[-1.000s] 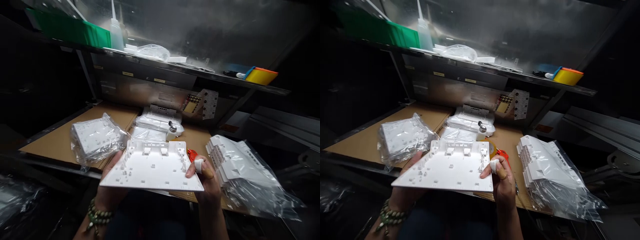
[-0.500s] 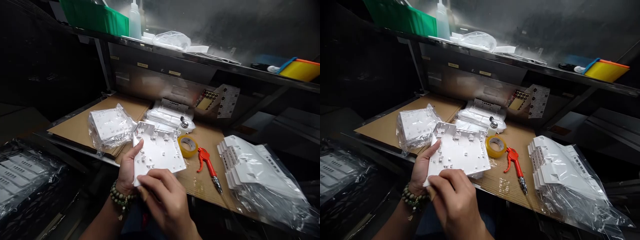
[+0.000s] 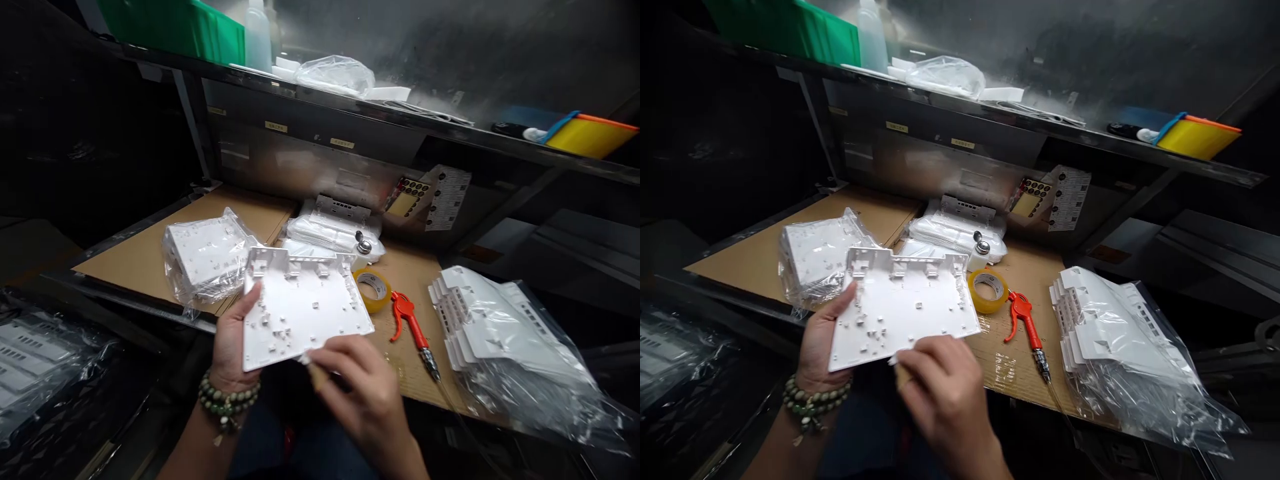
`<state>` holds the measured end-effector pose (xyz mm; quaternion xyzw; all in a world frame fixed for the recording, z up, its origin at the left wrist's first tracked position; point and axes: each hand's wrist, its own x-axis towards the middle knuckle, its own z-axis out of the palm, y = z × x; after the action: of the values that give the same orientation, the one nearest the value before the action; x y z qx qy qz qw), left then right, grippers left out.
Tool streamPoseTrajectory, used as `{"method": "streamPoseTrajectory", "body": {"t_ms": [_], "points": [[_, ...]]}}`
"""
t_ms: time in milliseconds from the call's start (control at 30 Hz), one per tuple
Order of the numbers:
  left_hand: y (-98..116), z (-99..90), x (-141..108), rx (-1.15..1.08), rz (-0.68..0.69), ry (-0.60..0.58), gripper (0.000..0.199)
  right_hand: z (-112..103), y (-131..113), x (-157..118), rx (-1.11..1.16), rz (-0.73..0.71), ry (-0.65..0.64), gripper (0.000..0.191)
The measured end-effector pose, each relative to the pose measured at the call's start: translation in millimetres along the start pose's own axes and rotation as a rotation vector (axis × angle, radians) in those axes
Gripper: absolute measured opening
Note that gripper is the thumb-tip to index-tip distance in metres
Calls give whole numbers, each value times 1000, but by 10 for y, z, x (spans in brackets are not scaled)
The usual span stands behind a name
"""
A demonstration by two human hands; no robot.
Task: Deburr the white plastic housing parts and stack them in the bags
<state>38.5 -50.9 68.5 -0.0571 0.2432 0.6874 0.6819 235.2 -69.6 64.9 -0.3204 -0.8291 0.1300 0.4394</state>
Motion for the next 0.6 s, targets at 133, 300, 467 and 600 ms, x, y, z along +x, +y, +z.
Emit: {"method": "streamPoseTrajectory", "body": {"t_ms": [133,300,467,600], "points": [[251,-154,6,-71,80,-143,51,-394,368,-177,-137,253,280,19],[352,-289,23,-170,106,-192,74,-388,498,-252,-129,247,213,21],[414,-579,140,-205,39,-410,64,-259,520,-264,-191,240,202,21],[483,-739,218,-247,27,-481,65,-263,595,-313,-211,172,171,24]]}}
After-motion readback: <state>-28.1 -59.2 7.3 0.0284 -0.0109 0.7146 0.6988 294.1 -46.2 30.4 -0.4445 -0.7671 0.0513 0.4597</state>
